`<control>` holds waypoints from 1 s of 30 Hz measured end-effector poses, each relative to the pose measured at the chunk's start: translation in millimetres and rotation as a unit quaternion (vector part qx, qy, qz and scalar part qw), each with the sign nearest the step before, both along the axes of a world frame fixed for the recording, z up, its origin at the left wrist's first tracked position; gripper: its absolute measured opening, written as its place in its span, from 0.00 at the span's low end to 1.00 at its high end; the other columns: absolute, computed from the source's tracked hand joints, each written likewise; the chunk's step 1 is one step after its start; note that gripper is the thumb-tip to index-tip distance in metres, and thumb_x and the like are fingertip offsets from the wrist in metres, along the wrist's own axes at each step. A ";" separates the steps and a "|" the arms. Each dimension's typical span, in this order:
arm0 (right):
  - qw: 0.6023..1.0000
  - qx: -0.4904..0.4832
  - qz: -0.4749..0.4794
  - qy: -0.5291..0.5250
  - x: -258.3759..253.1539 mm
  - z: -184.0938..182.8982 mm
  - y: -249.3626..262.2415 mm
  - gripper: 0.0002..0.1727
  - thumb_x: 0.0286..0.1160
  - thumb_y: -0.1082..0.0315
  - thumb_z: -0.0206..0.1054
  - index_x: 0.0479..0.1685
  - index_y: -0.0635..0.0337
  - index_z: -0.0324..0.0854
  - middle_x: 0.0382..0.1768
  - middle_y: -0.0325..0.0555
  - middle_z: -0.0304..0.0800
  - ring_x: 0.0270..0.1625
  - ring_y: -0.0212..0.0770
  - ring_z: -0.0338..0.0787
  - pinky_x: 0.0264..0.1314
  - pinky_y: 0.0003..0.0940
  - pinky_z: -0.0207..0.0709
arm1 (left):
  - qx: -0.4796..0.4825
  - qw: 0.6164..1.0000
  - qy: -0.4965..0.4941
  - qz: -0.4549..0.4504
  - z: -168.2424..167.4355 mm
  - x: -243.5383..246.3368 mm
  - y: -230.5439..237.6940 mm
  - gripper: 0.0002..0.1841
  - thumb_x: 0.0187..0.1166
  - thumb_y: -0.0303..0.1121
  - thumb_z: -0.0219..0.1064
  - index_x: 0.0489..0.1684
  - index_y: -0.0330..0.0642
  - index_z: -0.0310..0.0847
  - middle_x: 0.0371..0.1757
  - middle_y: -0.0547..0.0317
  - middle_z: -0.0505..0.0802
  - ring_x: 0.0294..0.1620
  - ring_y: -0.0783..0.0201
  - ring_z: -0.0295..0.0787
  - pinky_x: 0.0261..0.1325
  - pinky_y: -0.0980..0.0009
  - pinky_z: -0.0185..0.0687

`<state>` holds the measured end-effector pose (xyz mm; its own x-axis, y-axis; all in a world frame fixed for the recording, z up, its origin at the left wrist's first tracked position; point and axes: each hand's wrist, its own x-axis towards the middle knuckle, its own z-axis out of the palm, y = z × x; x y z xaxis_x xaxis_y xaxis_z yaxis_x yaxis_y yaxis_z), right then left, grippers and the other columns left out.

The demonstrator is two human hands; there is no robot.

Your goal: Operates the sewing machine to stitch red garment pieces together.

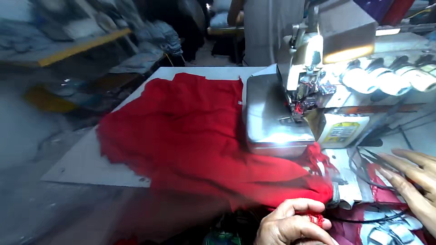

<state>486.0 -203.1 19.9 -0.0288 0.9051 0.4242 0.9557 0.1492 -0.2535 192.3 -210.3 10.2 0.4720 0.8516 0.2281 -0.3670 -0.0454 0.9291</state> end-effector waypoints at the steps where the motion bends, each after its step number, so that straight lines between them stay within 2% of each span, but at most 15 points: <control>1: 0.998 0.018 0.054 0.030 -16.7 12.1 -8.8 0.23 0.83 0.56 0.63 0.59 0.68 0.89 0.63 0.72 0.87 0.69 0.71 0.84 0.69 0.66 0.74 | -0.011 1.000 -0.007 -0.003 -0.1 2.9 -2.2 0.07 0.78 0.17 0.63 0.40 0.22 0.87 0.68 0.42 0.85 0.68 0.68 0.85 0.71 0.72 0.82; 3: 0.971 -0.004 0.200 0.134 -48.5 29.6 -22.4 0.22 0.84 0.50 0.66 0.60 0.59 0.88 0.64 0.57 0.89 0.75 0.45 0.82 0.79 0.38 0.72 | -0.026 0.999 -0.021 -0.005 1.1 9.2 -5.4 0.07 0.79 0.18 0.62 0.40 0.24 0.88 0.69 0.46 0.85 0.70 0.71 0.83 0.71 0.73 0.81; 4: 0.945 -0.026 0.273 0.180 -62.1 31.5 -24.2 0.21 0.84 0.51 0.66 0.62 0.57 0.87 0.67 0.53 0.88 0.78 0.39 0.79 0.83 0.32 0.67 | -0.031 0.999 -0.027 -0.005 2.4 11.3 -6.8 0.08 0.79 0.18 0.62 0.40 0.25 0.88 0.68 0.49 0.85 0.70 0.73 0.81 0.72 0.75 0.78; 7: 0.915 0.019 0.349 0.200 -92.8 14.0 -24.5 0.20 0.86 0.56 0.65 0.63 0.61 0.88 0.64 0.56 0.91 0.77 0.50 0.83 0.84 0.38 0.67 | -0.040 0.998 -0.028 0.026 6.3 13.7 -12.8 0.07 0.78 0.18 0.64 0.39 0.29 0.90 0.54 0.64 0.90 0.59 0.81 0.83 0.65 0.80 0.80; 9: 0.920 0.041 0.340 0.192 -99.0 7.2 -23.8 0.22 0.86 0.52 0.64 0.64 0.59 0.87 0.63 0.54 0.92 0.74 0.50 0.85 0.81 0.40 0.69 | 0.053 0.993 0.038 0.098 4.8 3.3 -9.3 0.06 0.79 0.22 0.66 0.38 0.32 0.89 0.44 0.63 0.93 0.50 0.80 0.88 0.57 0.79 0.84; 10: 0.923 0.041 0.334 0.189 -96.9 7.8 -23.9 0.23 0.86 0.50 0.63 0.66 0.58 0.86 0.64 0.53 0.92 0.75 0.49 0.84 0.82 0.39 0.70 | 0.123 0.975 0.096 0.159 2.7 -10.0 -3.4 0.06 0.82 0.28 0.66 0.39 0.37 0.89 0.42 0.66 0.94 0.47 0.81 0.90 0.55 0.80 0.87; 12: 0.936 0.017 0.304 0.175 -83.2 14.8 -23.6 0.24 0.85 0.48 0.64 0.67 0.56 0.84 0.67 0.51 0.89 0.78 0.42 0.81 0.83 0.37 0.68 | 0.244 0.881 0.250 0.320 -0.4 -53.7 12.6 0.08 0.86 0.34 0.64 0.43 0.44 0.89 0.43 0.70 0.94 0.46 0.84 0.90 0.53 0.84 0.87; 14: 0.967 0.021 0.223 0.123 -62.3 17.3 -19.6 0.23 0.85 0.50 0.65 0.64 0.57 0.87 0.65 0.53 0.91 0.74 0.43 0.84 0.78 0.40 0.73 | 0.285 0.755 0.407 0.428 1.5 -108.8 27.2 0.11 0.85 0.33 0.64 0.45 0.34 0.91 0.42 0.56 0.94 0.40 0.75 0.90 0.48 0.78 0.86; 15: 0.981 0.033 0.172 0.078 -48.9 13.4 -15.1 0.22 0.85 0.51 0.64 0.62 0.59 0.89 0.63 0.56 0.91 0.71 0.49 0.86 0.74 0.47 0.76 | 0.272 0.704 0.485 0.441 3.2 -135.3 31.8 0.13 0.85 0.32 0.63 0.49 0.31 0.91 0.43 0.46 0.93 0.39 0.64 0.91 0.47 0.68 0.87; 17: 0.996 0.034 0.079 0.003 -18.1 -0.8 -3.0 0.23 0.82 0.54 0.63 0.59 0.64 0.90 0.63 0.63 0.90 0.69 0.64 0.87 0.67 0.63 0.78 | 0.228 0.655 0.570 0.440 -1.5 -177.4 39.8 0.14 0.83 0.29 0.62 0.56 0.27 0.89 0.46 0.31 0.91 0.42 0.40 0.91 0.48 0.43 0.85; 19: 0.999 -0.003 0.015 -0.029 9.0 -14.6 6.5 0.25 0.81 0.54 0.61 0.61 0.67 0.88 0.65 0.68 0.87 0.69 0.73 0.85 0.65 0.73 0.75 | 0.217 0.640 0.602 0.425 -12.3 -201.3 45.3 0.14 0.80 0.24 0.66 0.59 0.25 0.87 0.47 0.25 0.90 0.46 0.28 0.89 0.51 0.31 0.79; 21: 0.997 -0.069 -0.020 -0.038 25.6 -24.6 9.2 0.27 0.82 0.56 0.62 0.68 0.70 0.84 0.69 0.73 0.83 0.72 0.77 0.81 0.69 0.78 0.68 | 0.241 0.631 0.618 0.401 -22.1 -206.3 48.9 0.15 0.76 0.24 0.69 0.58 0.27 0.89 0.46 0.28 0.92 0.46 0.29 0.90 0.49 0.30 0.80; 25: 0.995 -0.026 -0.040 -0.091 37.9 -49.8 14.8 0.26 0.89 0.57 0.50 0.69 0.65 0.85 0.63 0.64 0.90 0.66 0.71 0.88 0.68 0.74 0.73 | 0.302 0.596 0.637 0.384 -33.8 -201.4 57.2 0.13 0.74 0.25 0.70 0.51 0.27 0.91 0.45 0.29 0.92 0.43 0.30 0.92 0.45 0.34 0.84; 28: 0.997 -0.005 -0.046 -0.066 40.0 -51.3 17.4 0.19 0.86 0.68 0.55 0.63 0.66 0.88 0.58 0.65 0.92 0.62 0.71 0.90 0.65 0.72 0.76 | 0.322 0.585 0.635 0.388 -35.8 -201.9 66.7 0.09 0.76 0.26 0.68 0.40 0.26 0.91 0.39 0.31 0.91 0.40 0.31 0.91 0.42 0.36 0.84; 30: 0.998 -0.016 -0.055 -0.033 40.4 -49.3 16.9 0.19 0.83 0.70 0.58 0.64 0.70 0.86 0.65 0.70 0.86 0.66 0.74 0.86 0.66 0.73 0.75 | 0.324 0.585 0.633 0.390 -35.3 -202.1 72.6 0.08 0.76 0.23 0.67 0.39 0.26 0.91 0.38 0.31 0.92 0.40 0.30 0.92 0.43 0.35 0.84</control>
